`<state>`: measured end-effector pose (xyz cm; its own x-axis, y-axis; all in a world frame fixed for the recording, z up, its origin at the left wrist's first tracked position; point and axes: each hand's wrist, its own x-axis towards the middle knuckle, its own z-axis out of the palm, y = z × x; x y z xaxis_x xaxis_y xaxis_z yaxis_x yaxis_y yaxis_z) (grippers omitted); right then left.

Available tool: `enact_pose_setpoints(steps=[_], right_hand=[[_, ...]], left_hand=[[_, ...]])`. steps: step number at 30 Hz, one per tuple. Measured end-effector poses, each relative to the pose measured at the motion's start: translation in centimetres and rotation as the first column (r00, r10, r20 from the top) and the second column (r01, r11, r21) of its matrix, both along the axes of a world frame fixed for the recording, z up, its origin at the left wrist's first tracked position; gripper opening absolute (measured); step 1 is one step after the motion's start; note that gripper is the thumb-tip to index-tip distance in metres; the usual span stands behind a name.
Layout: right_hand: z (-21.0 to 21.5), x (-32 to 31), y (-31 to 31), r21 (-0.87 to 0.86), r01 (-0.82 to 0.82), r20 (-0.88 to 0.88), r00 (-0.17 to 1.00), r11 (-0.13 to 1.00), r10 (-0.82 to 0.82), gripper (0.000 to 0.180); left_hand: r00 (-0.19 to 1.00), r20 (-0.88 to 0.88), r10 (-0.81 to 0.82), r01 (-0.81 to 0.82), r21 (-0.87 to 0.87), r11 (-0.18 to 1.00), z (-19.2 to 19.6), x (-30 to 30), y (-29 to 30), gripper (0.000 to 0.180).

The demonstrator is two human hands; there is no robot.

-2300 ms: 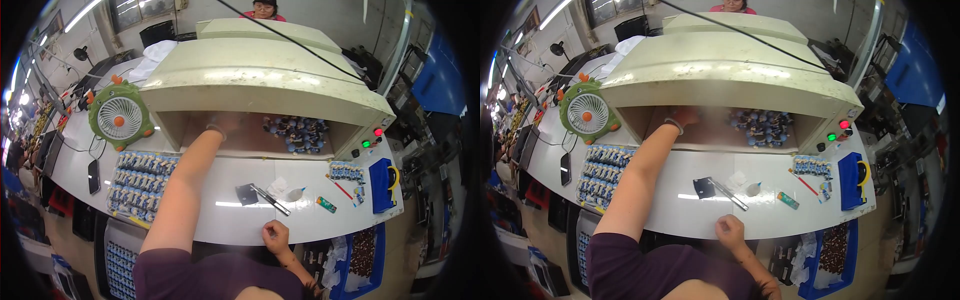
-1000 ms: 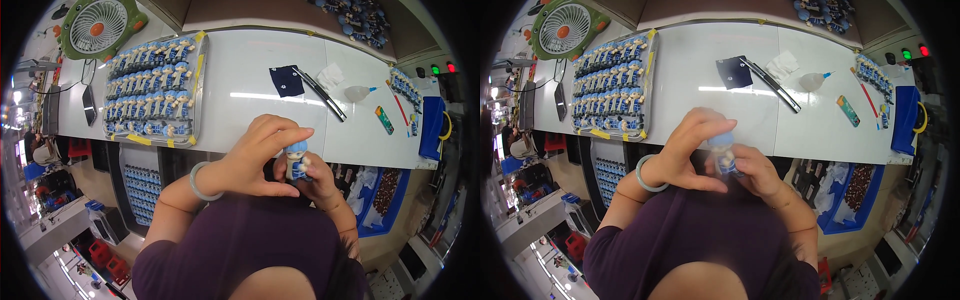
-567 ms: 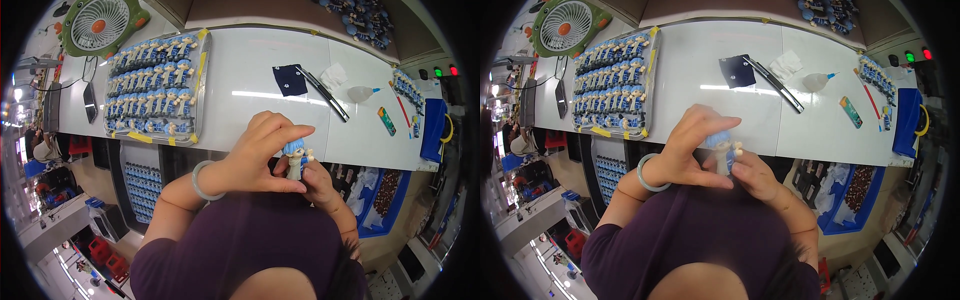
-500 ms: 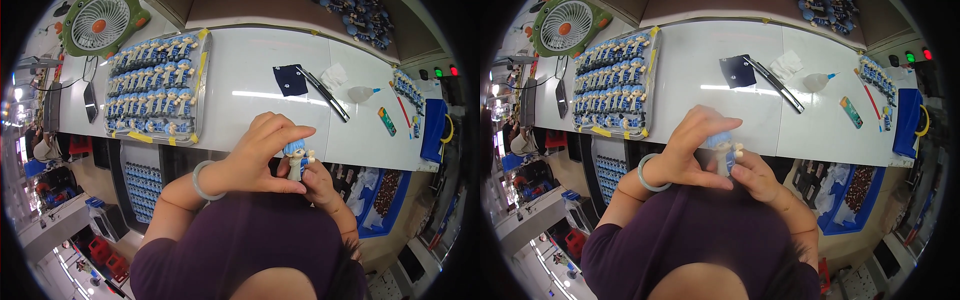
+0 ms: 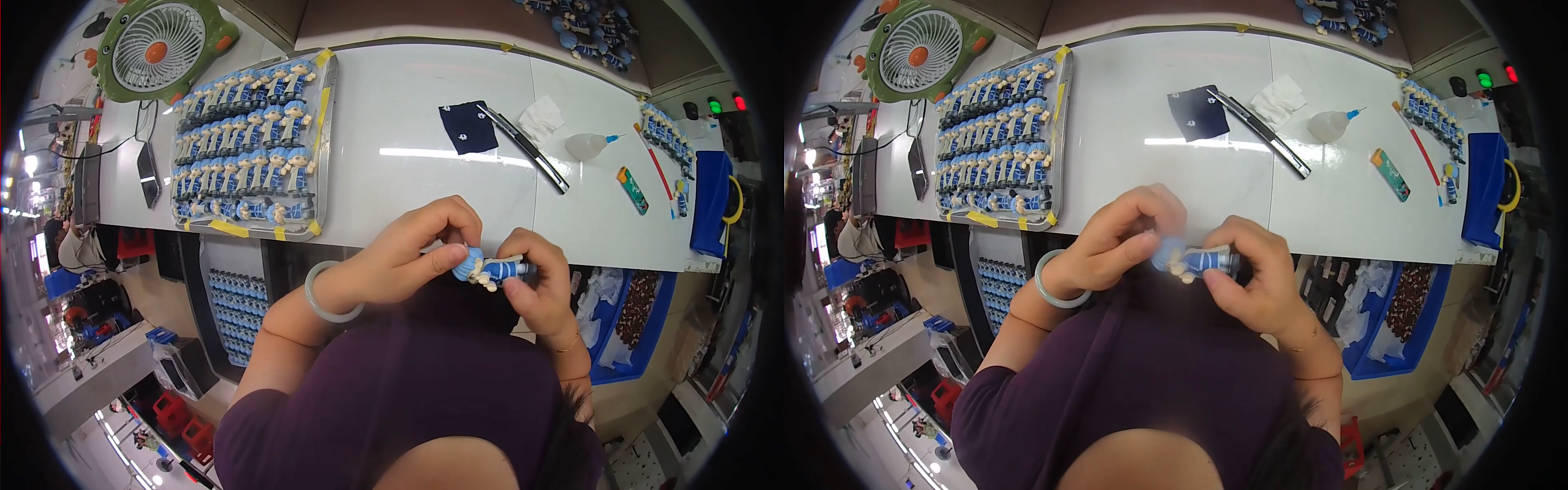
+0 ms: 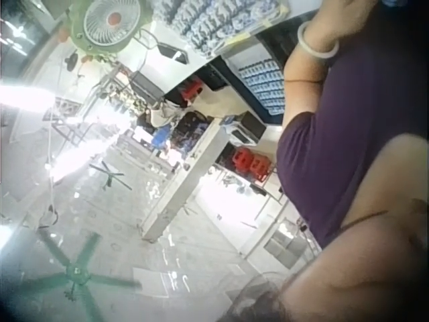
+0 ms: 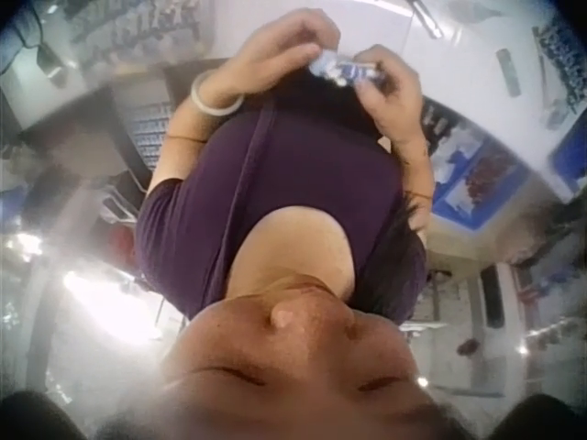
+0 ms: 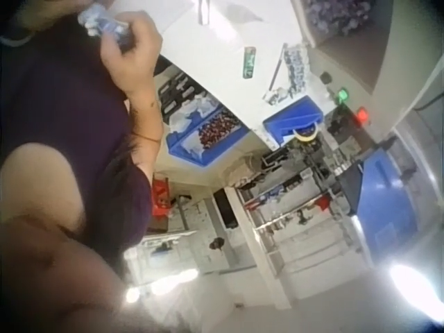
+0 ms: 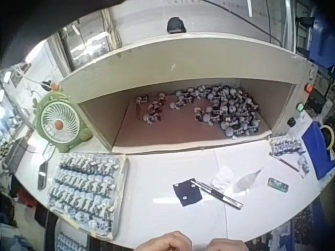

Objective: The person assembles an anime figurine by applying glue from a glue bottle to its parts, then joining the parts together by hand.

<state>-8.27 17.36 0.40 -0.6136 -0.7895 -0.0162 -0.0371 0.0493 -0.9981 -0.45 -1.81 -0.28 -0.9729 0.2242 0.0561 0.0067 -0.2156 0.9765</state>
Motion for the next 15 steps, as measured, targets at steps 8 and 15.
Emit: enact_pose_setpoints(steps=[8,15], right_hand=[[0.0,-2.7,-0.4,-0.139,-0.156,0.266,0.945,0.978,0.189,0.026],[-0.4,-3.4,-1.1,-0.084,0.001,-0.174,0.985,0.996,-0.016,0.045]], left_hand=[[0.946,0.238,-0.218,0.1,0.427,0.899,-0.3,-0.1,2.1,0.035],[0.89,0.279,-0.362,0.164,0.545,0.822,-0.8,-0.2,1.5,0.038]])
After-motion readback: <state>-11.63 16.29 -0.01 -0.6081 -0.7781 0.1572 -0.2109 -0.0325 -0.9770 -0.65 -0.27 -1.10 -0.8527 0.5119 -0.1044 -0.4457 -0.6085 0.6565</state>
